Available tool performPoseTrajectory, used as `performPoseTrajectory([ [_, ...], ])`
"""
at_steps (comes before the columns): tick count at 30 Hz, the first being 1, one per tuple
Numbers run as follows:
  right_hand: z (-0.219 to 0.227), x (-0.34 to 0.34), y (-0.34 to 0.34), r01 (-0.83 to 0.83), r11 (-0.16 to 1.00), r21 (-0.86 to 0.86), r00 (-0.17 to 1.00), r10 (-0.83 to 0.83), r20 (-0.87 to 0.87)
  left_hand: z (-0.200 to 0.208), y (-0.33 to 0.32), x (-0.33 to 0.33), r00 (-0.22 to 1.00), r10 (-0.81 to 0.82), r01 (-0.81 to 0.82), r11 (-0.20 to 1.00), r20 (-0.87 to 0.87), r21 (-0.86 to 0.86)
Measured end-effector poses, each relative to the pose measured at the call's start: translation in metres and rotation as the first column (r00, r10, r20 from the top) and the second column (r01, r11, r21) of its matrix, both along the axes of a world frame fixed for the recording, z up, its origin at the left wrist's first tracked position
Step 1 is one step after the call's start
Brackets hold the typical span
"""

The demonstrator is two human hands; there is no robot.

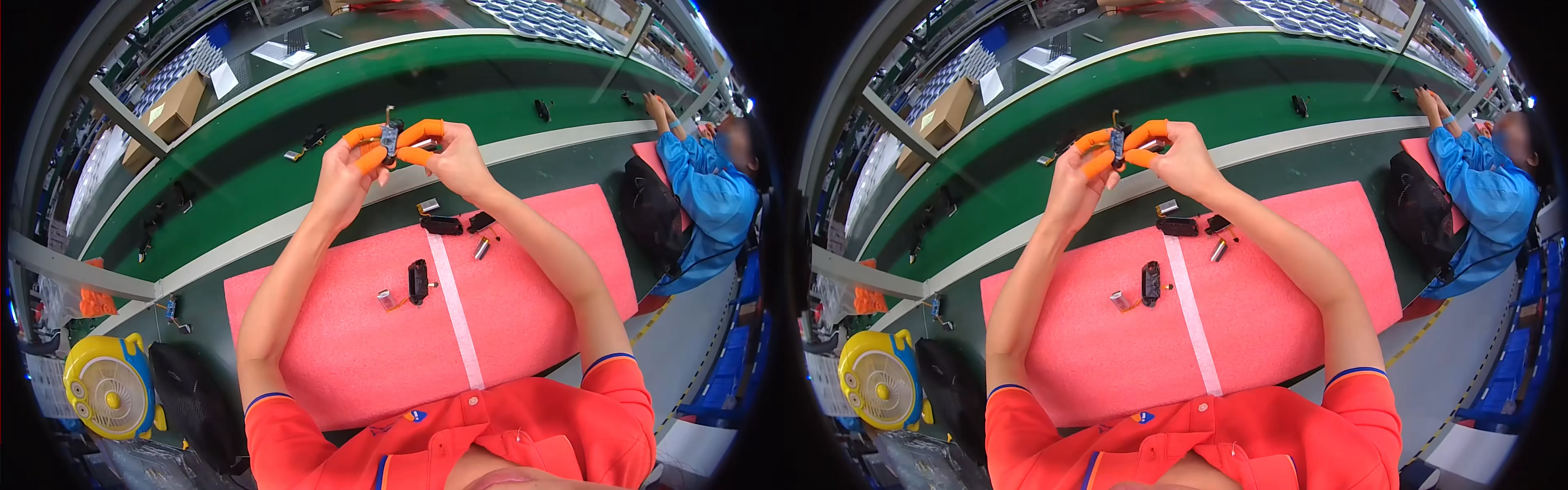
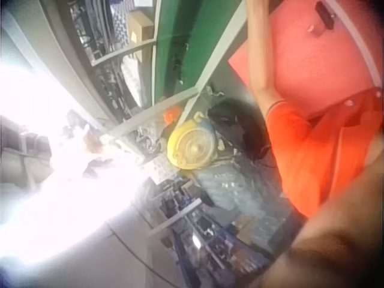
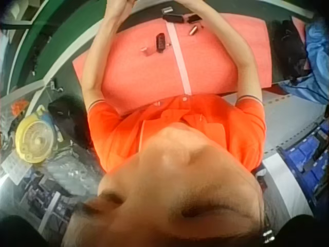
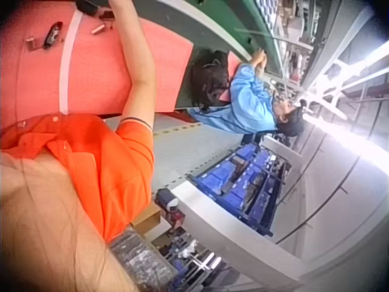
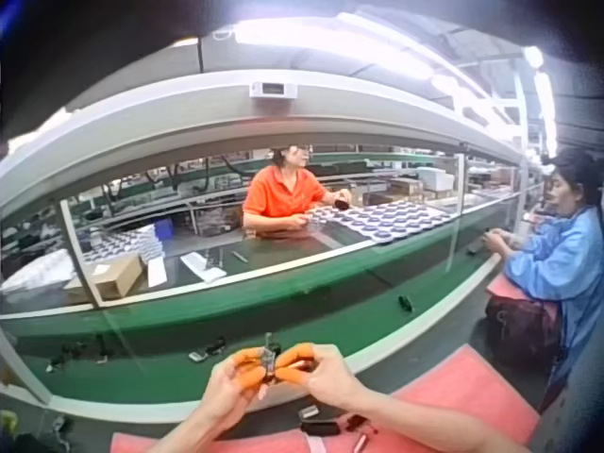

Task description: Assembling electronic components onto a plastic frame at a production workbench.

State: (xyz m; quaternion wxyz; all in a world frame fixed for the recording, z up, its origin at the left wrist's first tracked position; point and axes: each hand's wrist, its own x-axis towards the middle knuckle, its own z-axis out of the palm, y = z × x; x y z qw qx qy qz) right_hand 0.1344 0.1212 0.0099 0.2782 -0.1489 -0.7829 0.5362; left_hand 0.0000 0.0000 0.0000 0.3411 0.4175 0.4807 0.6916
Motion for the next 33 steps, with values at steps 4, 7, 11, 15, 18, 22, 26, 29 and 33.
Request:
performPoseTrajectory([
  [4,0.0,0.001,0.002,-0.131,0.991,-0.032,0.982,0.125,-0.141,-0.002,0.001,-0.009,0.864,-0.244,0.225,0.97,0.44,0.097],
  [7,0.006,0.003,-0.003,-0.086,0.99,0.111,0.99,0.097,-0.103,0.0,0.001,-0.005,0.863,-0.195,0.184,0.98,0.465,0.069],
  [11,0.008,0.0,-0.005,0.0,1.0,-0.005,1.0,0.0,0.014,0.0,-0.001,0.011,0.991,0.01,-0.02,0.997,0.135,0.073],
  [15,0.003,-0.001,0.001,-0.057,0.99,-0.129,0.998,0.058,0.006,-0.005,-0.001,0.014,0.998,0.045,-0.05,0.993,0.054,0.107],
  [18,0.004,-0.003,0.004,-0.141,0.985,-0.101,0.989,0.136,-0.056,-0.003,-0.003,0.001,0.957,-0.092,0.067,0.993,0.276,0.096],
  [22,0.001,-0.004,0.006,-0.201,0.974,-0.106,0.978,0.192,-0.086,-0.006,-0.002,-0.005,0.895,-0.175,0.142,0.984,0.411,0.111],
  [26,0.0,-0.002,0.001,-0.151,0.97,-0.193,0.988,0.142,-0.063,-0.008,-0.002,0.0,0.937,-0.136,0.104,0.988,0.323,0.113],
  [29,0.0,-0.002,-0.005,-0.078,0.974,-0.212,0.997,0.075,-0.021,-0.008,-0.001,0.009,0.99,-0.033,0.018,0.994,0.134,0.11],
  [33,0.001,0.001,-0.006,0.003,0.992,-0.129,1.0,-0.002,0.011,-0.005,0.001,0.014,0.998,0.063,-0.06,0.993,-0.027,0.103],
])
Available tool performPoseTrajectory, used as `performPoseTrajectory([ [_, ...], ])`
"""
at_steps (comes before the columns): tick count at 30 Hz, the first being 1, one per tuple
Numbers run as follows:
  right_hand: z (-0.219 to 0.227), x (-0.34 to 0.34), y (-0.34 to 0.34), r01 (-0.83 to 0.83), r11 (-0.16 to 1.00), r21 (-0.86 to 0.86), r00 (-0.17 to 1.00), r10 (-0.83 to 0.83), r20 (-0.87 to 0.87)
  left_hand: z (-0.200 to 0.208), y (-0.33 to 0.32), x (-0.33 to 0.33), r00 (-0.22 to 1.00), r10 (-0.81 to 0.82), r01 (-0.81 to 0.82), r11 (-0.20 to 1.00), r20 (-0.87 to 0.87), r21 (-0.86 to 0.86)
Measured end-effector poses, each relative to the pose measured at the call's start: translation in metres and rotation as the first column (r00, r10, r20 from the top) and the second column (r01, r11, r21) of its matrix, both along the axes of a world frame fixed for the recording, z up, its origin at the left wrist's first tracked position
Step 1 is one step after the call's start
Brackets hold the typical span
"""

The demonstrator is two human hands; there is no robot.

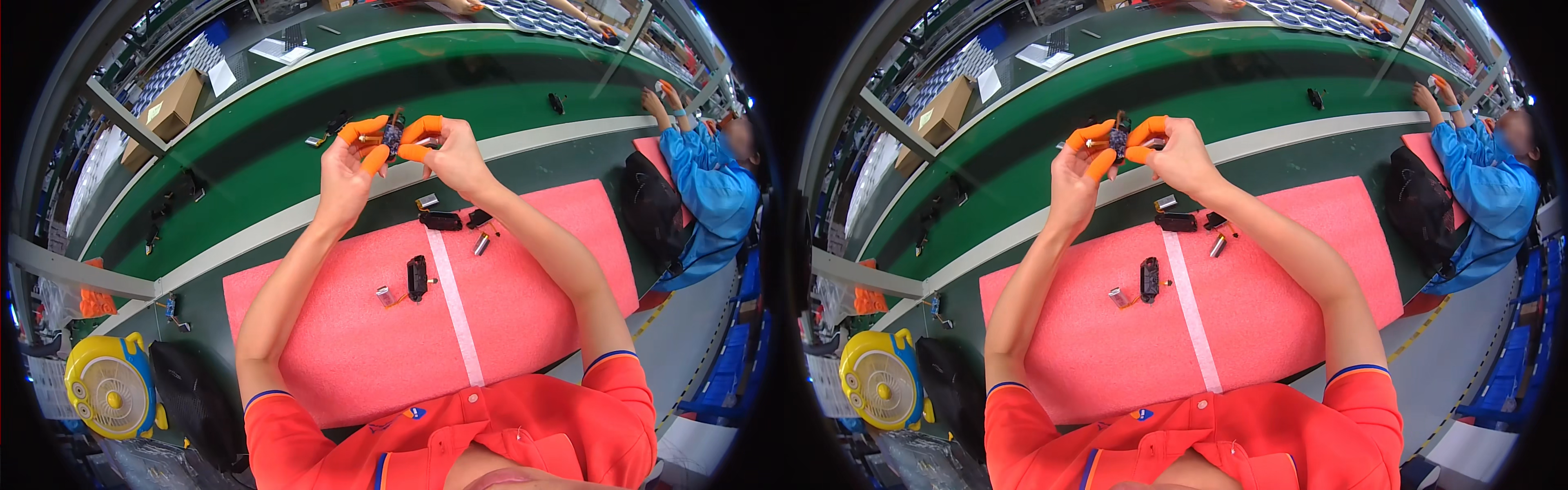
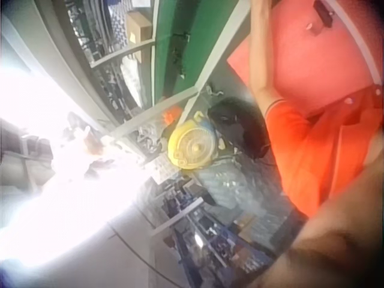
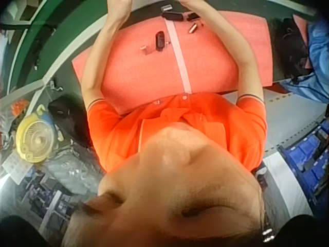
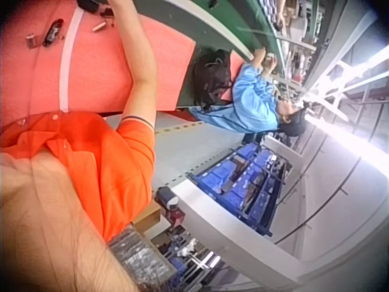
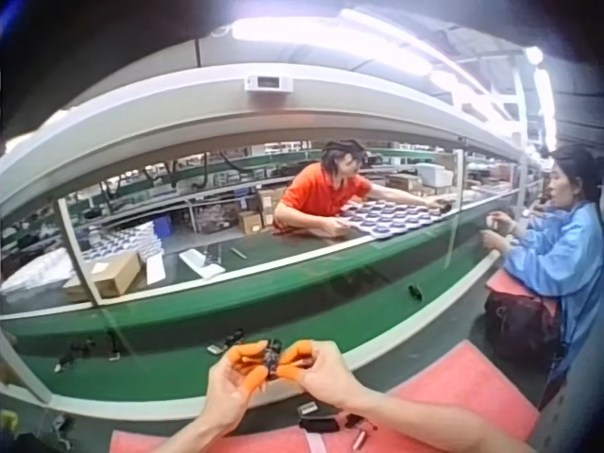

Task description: Assembling electronic components onto a plastic frame at a production workbench.

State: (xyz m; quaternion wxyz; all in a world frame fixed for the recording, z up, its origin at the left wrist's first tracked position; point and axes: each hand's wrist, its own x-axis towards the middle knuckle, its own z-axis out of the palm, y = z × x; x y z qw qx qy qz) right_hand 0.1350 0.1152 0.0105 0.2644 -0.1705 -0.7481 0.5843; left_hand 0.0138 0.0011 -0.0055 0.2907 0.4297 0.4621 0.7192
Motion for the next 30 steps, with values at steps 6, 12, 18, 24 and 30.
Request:
performPoseTrajectory([
  [6,-0.013,0.004,0.023,0.162,0.593,0.789,0.918,0.202,-0.341,0.005,0.002,-0.017,0.814,-0.257,0.317,0.948,0.522,-0.028],
  [12,-0.009,0.011,0.031,0.108,0.261,0.959,0.954,0.243,-0.173,0.003,0.006,-0.011,0.854,-0.175,0.257,0.961,0.489,-0.104],
  [18,-0.02,0.0,0.017,0.144,0.649,0.747,0.947,0.128,-0.294,0.005,0.003,-0.009,0.985,-0.087,0.115,0.974,0.148,-0.193],
  [24,-0.02,0.002,0.014,0.132,0.623,0.771,0.96,0.112,-0.255,-0.009,0.01,-0.011,0.979,0.102,-0.143,0.961,-0.176,-0.238],
  [30,-0.027,0.005,0.02,0.297,0.153,0.943,0.952,0.028,-0.304,-0.024,0.017,-0.002,0.871,0.236,-0.299,0.951,-0.43,-0.083],
])
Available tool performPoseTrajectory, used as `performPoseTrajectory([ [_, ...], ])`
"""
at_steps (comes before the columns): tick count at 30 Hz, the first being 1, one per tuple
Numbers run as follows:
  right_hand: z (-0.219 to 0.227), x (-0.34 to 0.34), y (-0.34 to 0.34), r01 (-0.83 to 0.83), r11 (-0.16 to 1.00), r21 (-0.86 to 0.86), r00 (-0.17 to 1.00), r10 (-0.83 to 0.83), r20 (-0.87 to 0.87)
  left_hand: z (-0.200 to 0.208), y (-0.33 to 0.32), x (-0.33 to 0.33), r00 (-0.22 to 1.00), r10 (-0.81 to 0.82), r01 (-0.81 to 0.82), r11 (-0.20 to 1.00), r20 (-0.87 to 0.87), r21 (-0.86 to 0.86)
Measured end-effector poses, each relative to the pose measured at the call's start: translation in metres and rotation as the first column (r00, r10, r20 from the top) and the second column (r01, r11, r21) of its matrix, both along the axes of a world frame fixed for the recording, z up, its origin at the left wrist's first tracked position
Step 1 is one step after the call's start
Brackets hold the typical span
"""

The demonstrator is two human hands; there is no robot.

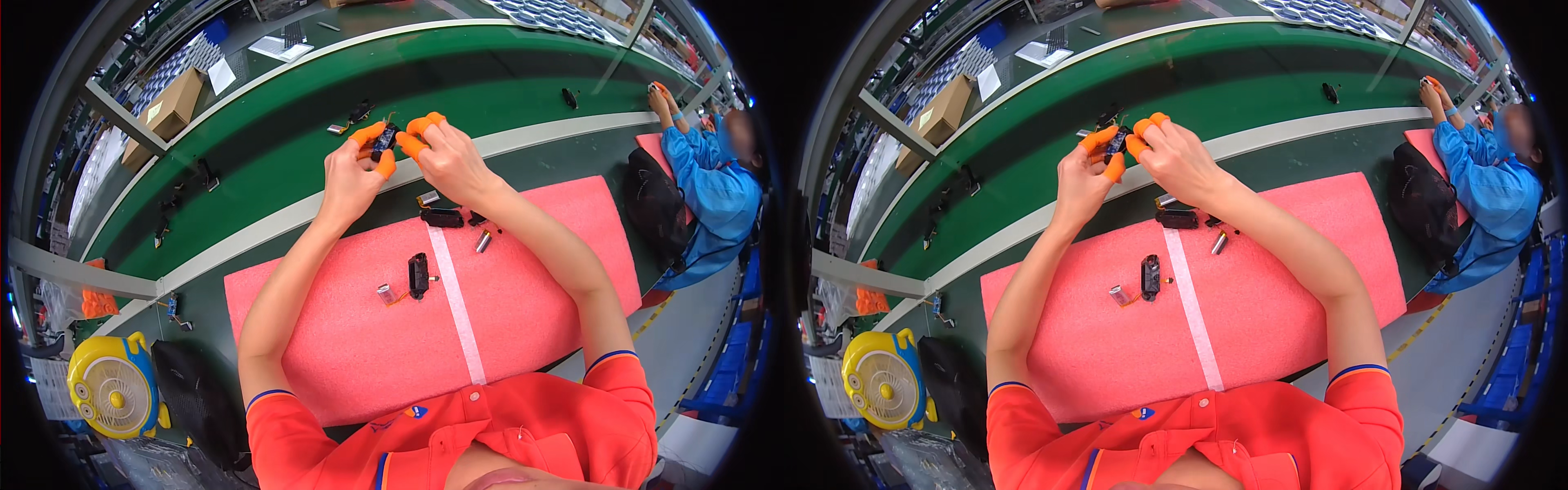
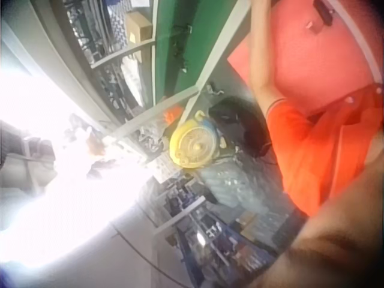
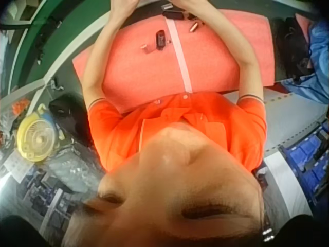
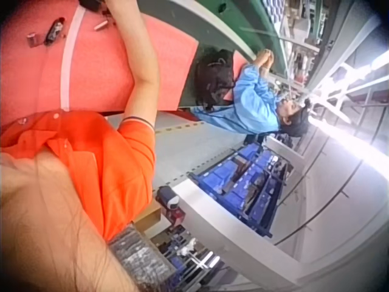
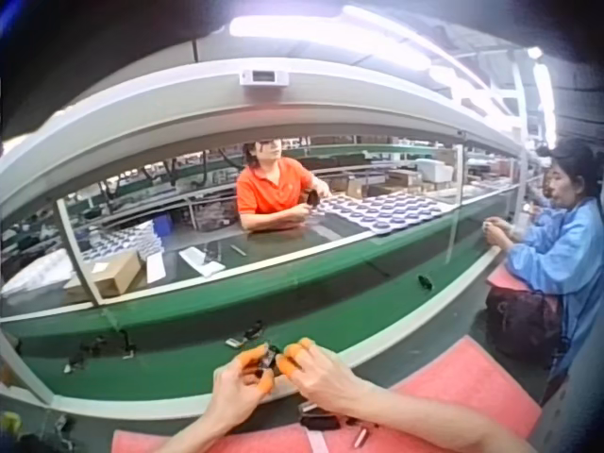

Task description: Assembling electronic components onto a plastic frame at a production workbench.

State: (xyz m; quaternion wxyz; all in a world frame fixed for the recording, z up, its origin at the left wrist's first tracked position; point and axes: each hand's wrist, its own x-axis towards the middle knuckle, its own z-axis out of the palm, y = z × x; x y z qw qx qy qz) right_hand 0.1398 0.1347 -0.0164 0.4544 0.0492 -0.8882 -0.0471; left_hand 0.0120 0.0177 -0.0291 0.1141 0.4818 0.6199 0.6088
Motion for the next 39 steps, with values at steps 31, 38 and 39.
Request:
performPoseTrajectory([
  [31,-0.007,-0.004,-0.004,-0.241,0.969,0.047,0.971,0.241,0.012,0.002,-0.012,-0.001,0.99,-0.129,0.13,0.992,-0.049,0.0],
  [38,-0.007,-0.006,-0.01,-0.254,0.963,-0.086,0.967,0.25,-0.056,0.003,-0.015,-0.002,0.973,-0.212,0.219,0.973,-0.092,0.07],
  [39,-0.007,-0.005,-0.01,-0.253,0.958,-0.136,0.967,0.246,-0.063,0.005,-0.015,-0.001,0.968,-0.247,0.25,0.966,-0.048,0.068],
])
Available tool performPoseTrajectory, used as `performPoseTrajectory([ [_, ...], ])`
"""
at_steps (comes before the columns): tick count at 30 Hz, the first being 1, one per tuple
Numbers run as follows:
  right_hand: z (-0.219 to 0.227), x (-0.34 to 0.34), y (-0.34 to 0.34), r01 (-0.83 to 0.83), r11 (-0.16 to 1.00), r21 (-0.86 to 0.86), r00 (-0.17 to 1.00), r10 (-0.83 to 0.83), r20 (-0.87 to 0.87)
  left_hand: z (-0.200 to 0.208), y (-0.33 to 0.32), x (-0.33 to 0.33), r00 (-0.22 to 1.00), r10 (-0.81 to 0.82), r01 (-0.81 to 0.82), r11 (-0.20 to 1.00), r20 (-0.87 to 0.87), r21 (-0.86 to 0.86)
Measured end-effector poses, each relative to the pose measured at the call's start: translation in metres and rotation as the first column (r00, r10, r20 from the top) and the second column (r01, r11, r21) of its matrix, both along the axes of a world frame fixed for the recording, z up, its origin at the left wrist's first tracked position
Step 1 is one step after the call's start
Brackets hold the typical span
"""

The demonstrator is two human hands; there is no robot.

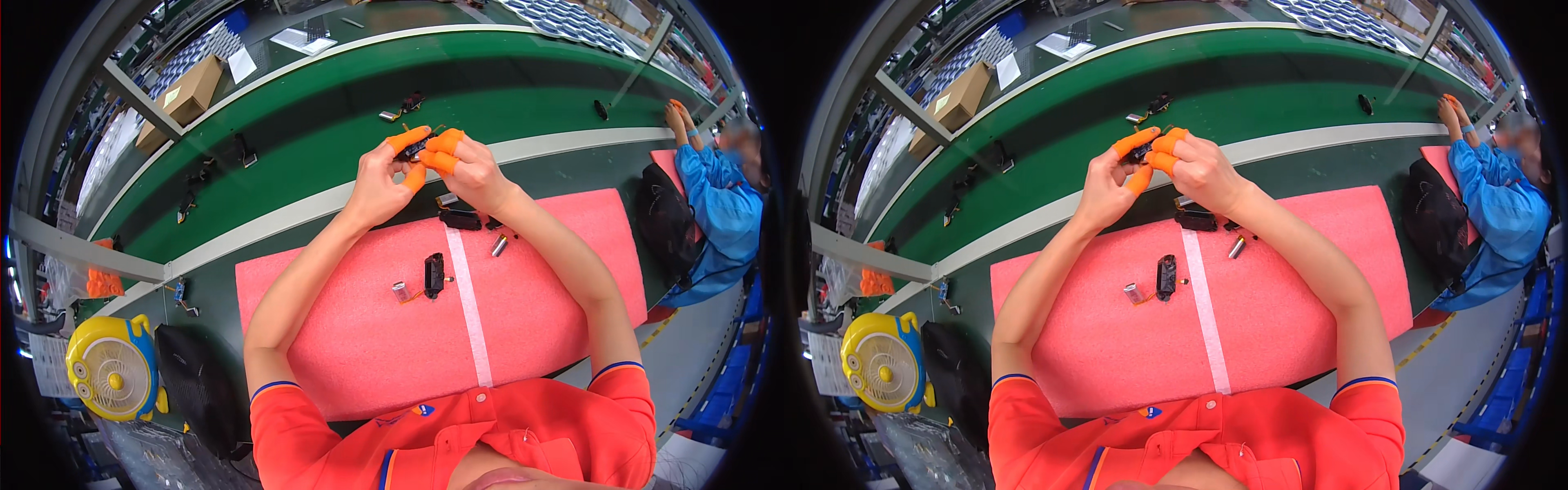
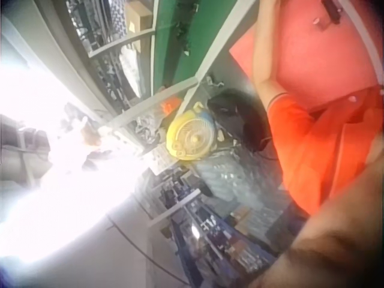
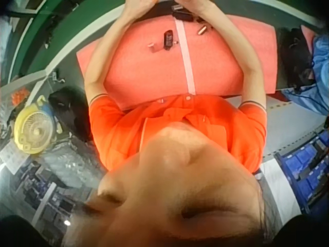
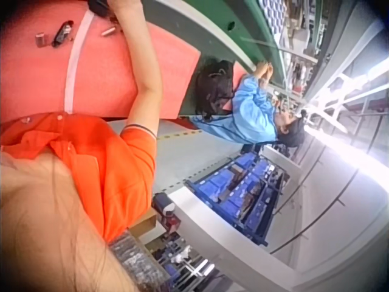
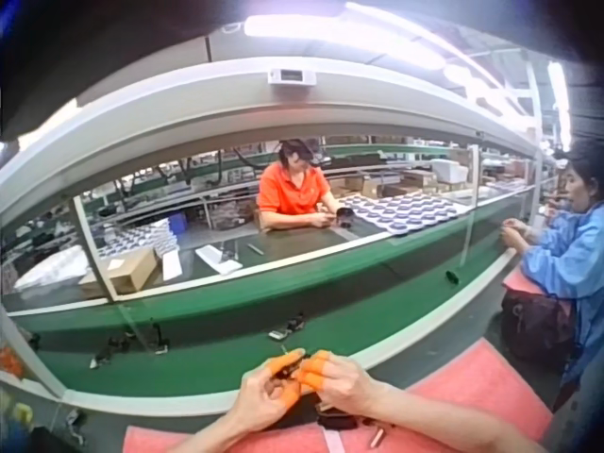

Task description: Assembling electronic components onto a plastic frame at a production workbench.

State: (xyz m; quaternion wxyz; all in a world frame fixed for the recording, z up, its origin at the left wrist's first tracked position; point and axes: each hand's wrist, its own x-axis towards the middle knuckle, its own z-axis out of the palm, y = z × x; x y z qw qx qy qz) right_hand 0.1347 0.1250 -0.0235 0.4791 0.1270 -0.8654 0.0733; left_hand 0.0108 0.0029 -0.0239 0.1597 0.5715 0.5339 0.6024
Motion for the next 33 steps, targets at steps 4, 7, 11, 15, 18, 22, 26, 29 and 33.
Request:
performPoseTrajectory([
  [4,0.0,-0.001,0.001,0.042,0.993,-0.112,0.999,-0.041,0.015,0.007,0.002,0.001,0.991,-0.038,0.046,0.997,0.127,-0.062],
  [7,0.014,0.0,-0.007,0.102,0.956,-0.277,0.994,-0.086,0.072,0.012,0.004,0.008,0.98,0.005,0.017,0.994,0.198,-0.108],
  [11,0.027,0.008,-0.002,0.2,0.824,-0.53,0.966,-0.076,0.247,0.016,0.01,0.014,0.969,0.061,-0.033,0.992,0.24,-0.12],
  [15,0.023,0.01,0.003,0.156,0.813,-0.561,0.944,0.045,0.327,0.018,0.012,0.017,0.972,0.047,-0.031,0.997,0.232,-0.073],
  [18,0.02,0.012,-0.003,0.088,0.849,-0.522,0.966,0.056,0.254,0.02,0.01,0.02,0.962,0.051,-0.038,0.998,0.27,-0.055],
  [22,0.011,0.013,-0.008,0.102,0.887,-0.45,0.992,-0.055,0.116,0.022,0.009,0.023,0.967,-0.027,0.033,0.999,0.252,-0.021],
  [26,0.007,0.012,-0.011,0.066,0.946,-0.317,0.997,-0.076,-0.018,0.021,0.008,0.023,0.995,0.024,-0.021,0.999,0.1,-0.025],
  [29,0.004,0.01,-0.01,0.063,0.971,-0.231,0.997,-0.072,-0.029,0.017,0.011,0.026,0.968,0.203,-0.198,0.979,-0.148,0.048],
  [33,0.004,0.014,-0.006,0.1,0.928,-0.359,0.995,-0.095,0.03,0.022,0.017,0.035,0.985,0.172,-0.171,0.98,-0.001,0.099],
])
